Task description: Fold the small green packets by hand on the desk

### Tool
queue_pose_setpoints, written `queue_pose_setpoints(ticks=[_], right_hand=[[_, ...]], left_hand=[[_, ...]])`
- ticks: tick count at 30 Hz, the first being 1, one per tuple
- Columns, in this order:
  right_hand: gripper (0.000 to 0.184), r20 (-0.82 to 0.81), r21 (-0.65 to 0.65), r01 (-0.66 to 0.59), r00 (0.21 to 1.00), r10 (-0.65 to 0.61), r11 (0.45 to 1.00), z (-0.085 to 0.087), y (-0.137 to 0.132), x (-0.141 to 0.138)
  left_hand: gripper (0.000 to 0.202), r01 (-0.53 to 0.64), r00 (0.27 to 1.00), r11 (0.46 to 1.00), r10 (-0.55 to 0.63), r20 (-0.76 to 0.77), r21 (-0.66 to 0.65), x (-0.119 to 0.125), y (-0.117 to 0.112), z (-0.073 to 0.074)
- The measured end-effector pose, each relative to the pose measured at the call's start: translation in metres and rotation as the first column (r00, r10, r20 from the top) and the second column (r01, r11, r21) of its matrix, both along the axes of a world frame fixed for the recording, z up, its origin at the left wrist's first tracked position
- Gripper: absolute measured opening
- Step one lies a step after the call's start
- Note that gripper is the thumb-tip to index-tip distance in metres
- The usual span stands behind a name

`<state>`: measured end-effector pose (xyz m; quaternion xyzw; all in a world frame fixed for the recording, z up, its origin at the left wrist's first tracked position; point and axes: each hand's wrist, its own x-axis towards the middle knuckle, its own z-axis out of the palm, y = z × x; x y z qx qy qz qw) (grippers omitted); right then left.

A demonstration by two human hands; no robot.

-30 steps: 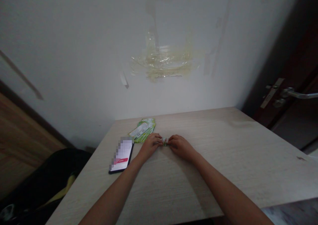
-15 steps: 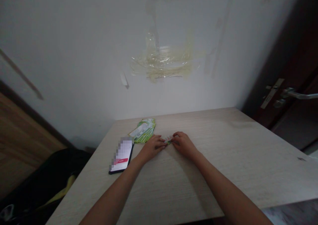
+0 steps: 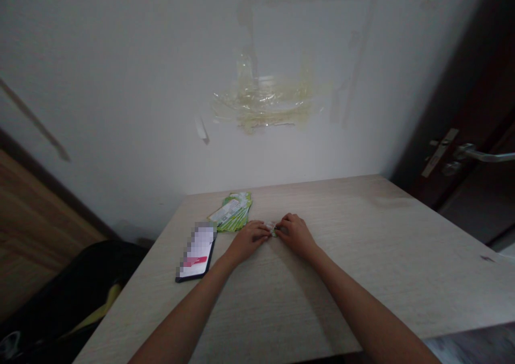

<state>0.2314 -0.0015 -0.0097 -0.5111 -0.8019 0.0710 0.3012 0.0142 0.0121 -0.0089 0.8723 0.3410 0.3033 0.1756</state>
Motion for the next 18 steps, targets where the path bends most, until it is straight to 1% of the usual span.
queue_pose_setpoints(ticks=[3, 8, 14, 18], right_hand=[[0.011, -0.041, -0.011, -0.024, 0.999, 0.024, 1.000, 0.000, -0.001, -0.002], [0.007, -0.071, -0.018, -0.045, 0.997, 0.044, 0.999, 0.003, -0.005, -0.007], [0.007, -0.029, -0.046, -0.034, 0.999, 0.033, 0.998, 0.008, -0.006, -0.010], [0.009, 0.014, -0.033, 0.005, 1.000, -0.004, 0.999, 0.011, -0.006, -0.009]], left_hand=[[0.019, -0.050, 0.999, 0.999, 0.050, 0.017, -0.015, -0.001, -0.001, -0.002], [0.020, -0.078, 0.996, 0.996, 0.079, 0.043, -0.031, -0.003, 0.001, -0.004], [0.015, -0.153, 0.988, 0.988, 0.152, 0.024, 0.026, 0.000, 0.002, -0.002], [0.009, -0.198, 0.979, 0.976, 0.202, -0.033, 0.094, 0.003, -0.002, 0.002]])
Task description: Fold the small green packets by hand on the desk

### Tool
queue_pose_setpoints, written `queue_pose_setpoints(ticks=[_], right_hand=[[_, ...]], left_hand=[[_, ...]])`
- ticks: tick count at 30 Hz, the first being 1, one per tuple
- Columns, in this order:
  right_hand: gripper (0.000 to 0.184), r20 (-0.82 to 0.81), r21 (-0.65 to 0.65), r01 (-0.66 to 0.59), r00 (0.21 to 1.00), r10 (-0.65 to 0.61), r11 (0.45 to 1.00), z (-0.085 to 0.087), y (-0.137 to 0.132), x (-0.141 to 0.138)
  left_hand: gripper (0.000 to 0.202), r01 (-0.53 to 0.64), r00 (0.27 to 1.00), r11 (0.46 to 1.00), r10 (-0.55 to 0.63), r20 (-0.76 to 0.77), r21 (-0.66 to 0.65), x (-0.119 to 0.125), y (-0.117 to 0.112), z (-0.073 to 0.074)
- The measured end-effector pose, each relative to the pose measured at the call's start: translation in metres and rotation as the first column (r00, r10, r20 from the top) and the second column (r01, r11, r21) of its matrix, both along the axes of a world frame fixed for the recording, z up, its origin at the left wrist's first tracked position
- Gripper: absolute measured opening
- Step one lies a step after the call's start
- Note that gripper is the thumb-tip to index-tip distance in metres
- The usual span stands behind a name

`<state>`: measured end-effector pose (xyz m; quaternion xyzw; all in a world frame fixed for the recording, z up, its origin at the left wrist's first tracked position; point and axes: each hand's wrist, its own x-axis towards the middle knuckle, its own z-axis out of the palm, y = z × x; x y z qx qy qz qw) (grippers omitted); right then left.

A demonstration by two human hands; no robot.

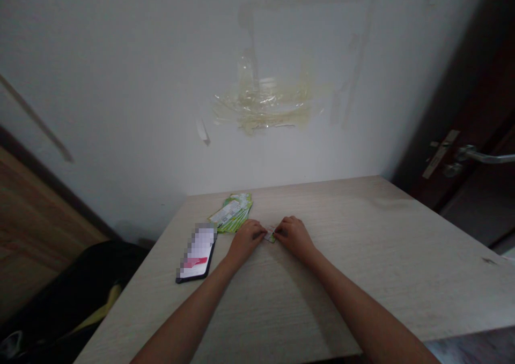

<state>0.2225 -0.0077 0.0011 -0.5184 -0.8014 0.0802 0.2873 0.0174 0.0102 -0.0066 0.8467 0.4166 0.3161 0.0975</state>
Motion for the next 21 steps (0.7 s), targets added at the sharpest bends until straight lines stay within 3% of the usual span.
queue_pose_setpoints(ticks=[10, 21], right_hand=[[0.015, 0.052, 0.053, 0.091, 0.994, -0.094, 0.994, 0.000, -0.004, 0.002], [0.025, 0.089, -0.022, 0.088, 0.992, -0.086, 0.996, -0.004, -0.001, 0.003]], left_hand=[[0.017, -0.065, 0.995, 0.997, 0.062, -0.082, -0.047, -0.003, -0.004, 0.002], [0.025, -0.200, 0.944, 0.980, 0.194, -0.268, 0.007, -0.004, -0.012, 0.010]])
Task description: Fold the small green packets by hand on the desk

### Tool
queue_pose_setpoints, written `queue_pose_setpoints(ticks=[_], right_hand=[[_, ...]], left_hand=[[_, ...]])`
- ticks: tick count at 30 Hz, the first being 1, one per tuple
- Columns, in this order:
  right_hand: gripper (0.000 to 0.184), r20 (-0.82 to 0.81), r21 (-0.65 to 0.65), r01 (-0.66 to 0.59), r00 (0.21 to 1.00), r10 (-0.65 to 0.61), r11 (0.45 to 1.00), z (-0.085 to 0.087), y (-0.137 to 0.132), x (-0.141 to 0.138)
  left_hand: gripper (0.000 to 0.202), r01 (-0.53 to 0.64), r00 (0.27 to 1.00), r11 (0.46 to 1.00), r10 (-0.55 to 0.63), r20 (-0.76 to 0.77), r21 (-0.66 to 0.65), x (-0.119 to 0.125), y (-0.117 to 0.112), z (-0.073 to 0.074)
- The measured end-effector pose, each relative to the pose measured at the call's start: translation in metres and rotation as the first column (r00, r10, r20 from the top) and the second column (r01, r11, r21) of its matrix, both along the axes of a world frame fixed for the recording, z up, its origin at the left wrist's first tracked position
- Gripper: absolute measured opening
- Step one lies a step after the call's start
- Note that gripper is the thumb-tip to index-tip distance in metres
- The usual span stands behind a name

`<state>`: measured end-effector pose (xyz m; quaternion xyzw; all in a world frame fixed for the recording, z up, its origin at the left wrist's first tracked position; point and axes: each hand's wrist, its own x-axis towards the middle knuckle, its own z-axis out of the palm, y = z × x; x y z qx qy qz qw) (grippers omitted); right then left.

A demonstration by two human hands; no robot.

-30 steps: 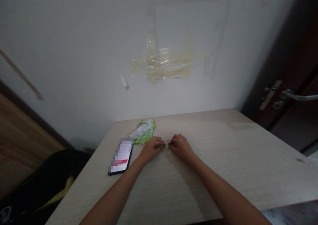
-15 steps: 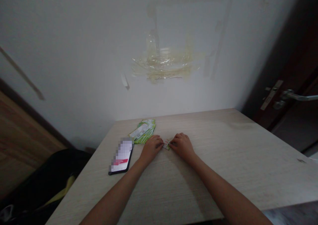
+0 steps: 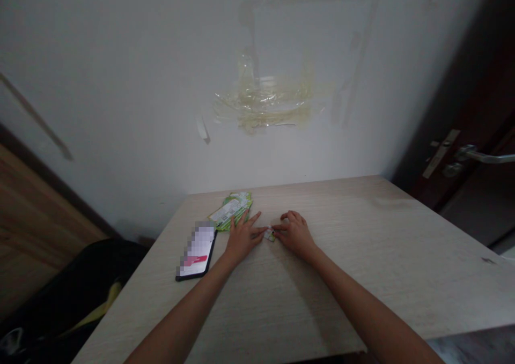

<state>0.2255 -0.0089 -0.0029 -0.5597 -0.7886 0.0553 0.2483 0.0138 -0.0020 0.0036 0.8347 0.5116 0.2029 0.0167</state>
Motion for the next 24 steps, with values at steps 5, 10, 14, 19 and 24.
queue_pose_setpoints(ticks=[5, 10, 14, 19, 24], right_hand=[[0.026, 0.026, -0.023, 0.026, 0.999, -0.025, 0.999, 0.0000, -0.0011, -0.0016], [0.029, 0.041, -0.039, 0.038, 0.998, -0.037, 0.999, 0.0014, -0.0032, -0.0031], [0.031, 0.070, -0.062, 0.049, 0.997, -0.045, 0.997, 0.0010, -0.0034, -0.0044], [0.036, 0.124, -0.072, 0.062, 0.991, -0.053, 0.995, -0.0007, -0.0041, -0.0064], [0.036, 0.106, -0.035, 0.045, 0.994, -0.041, 0.998, -0.0044, -0.0039, -0.0061]], left_hand=[[0.031, -0.039, 0.997, 0.999, 0.040, -0.071, 0.019, 0.0001, -0.0027, -0.0001], [0.036, -0.061, 0.991, 0.998, 0.062, -0.120, 0.017, 0.0019, -0.0060, 0.0024], [0.037, -0.073, 0.988, 0.997, 0.078, -0.133, 0.038, 0.0032, -0.0083, 0.0024], [0.038, -0.076, 0.993, 0.997, 0.078, -0.093, 0.025, 0.0038, -0.0091, 0.0007], [0.034, -0.097, 0.995, 0.995, 0.097, -0.008, 0.010, 0.0043, -0.0088, 0.0030]])
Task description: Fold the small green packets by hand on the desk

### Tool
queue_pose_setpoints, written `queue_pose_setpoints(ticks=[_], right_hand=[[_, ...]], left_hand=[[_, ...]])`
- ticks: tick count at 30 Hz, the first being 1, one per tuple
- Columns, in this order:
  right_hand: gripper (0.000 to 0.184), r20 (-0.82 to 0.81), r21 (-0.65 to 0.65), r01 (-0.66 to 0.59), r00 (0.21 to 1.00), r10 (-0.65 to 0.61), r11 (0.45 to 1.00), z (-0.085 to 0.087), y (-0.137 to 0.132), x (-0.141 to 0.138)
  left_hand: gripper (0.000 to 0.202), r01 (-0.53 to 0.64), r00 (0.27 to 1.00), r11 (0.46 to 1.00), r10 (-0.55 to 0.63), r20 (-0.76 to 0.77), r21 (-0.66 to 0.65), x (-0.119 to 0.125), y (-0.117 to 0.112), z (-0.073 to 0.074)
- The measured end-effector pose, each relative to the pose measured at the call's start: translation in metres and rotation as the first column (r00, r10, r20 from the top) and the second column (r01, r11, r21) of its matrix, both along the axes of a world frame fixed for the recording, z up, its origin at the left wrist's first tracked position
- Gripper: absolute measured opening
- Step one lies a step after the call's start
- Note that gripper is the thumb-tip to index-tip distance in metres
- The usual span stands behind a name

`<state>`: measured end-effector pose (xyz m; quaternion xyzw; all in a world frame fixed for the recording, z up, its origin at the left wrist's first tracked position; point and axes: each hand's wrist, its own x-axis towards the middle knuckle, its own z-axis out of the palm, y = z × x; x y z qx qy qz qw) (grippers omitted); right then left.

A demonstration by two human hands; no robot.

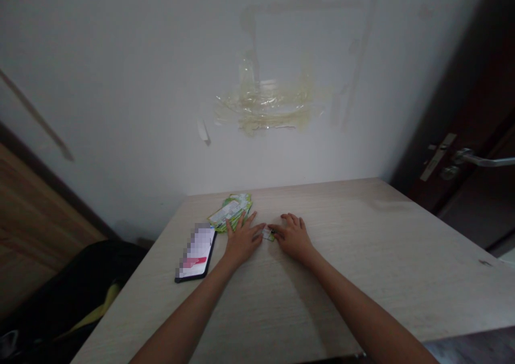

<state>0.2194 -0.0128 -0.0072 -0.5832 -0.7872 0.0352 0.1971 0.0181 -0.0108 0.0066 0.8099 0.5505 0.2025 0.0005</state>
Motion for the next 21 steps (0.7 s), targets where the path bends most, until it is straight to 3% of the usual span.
queue_pose_setpoints(ticks=[5, 10, 21], right_hand=[[0.029, -0.111, 0.079, -0.015, 0.994, 0.024, 0.997, -0.003, 0.002, 0.005], [0.018, -0.184, 0.094, -0.017, 0.982, 0.034, 0.995, -0.002, 0.004, 0.009], [0.017, -0.190, 0.071, 0.028, 0.982, -0.014, 0.997, -0.006, 0.010, 0.011]], left_hand=[[0.024, -0.022, 0.997, 0.999, 0.020, 0.072, 0.025, -0.001, 0.003, 0.001], [0.010, 0.058, 0.992, 0.998, -0.060, 0.114, 0.022, -0.003, 0.012, -0.004], [0.014, 0.066, 0.994, 0.996, -0.060, 0.095, -0.066, -0.005, 0.011, -0.001]])
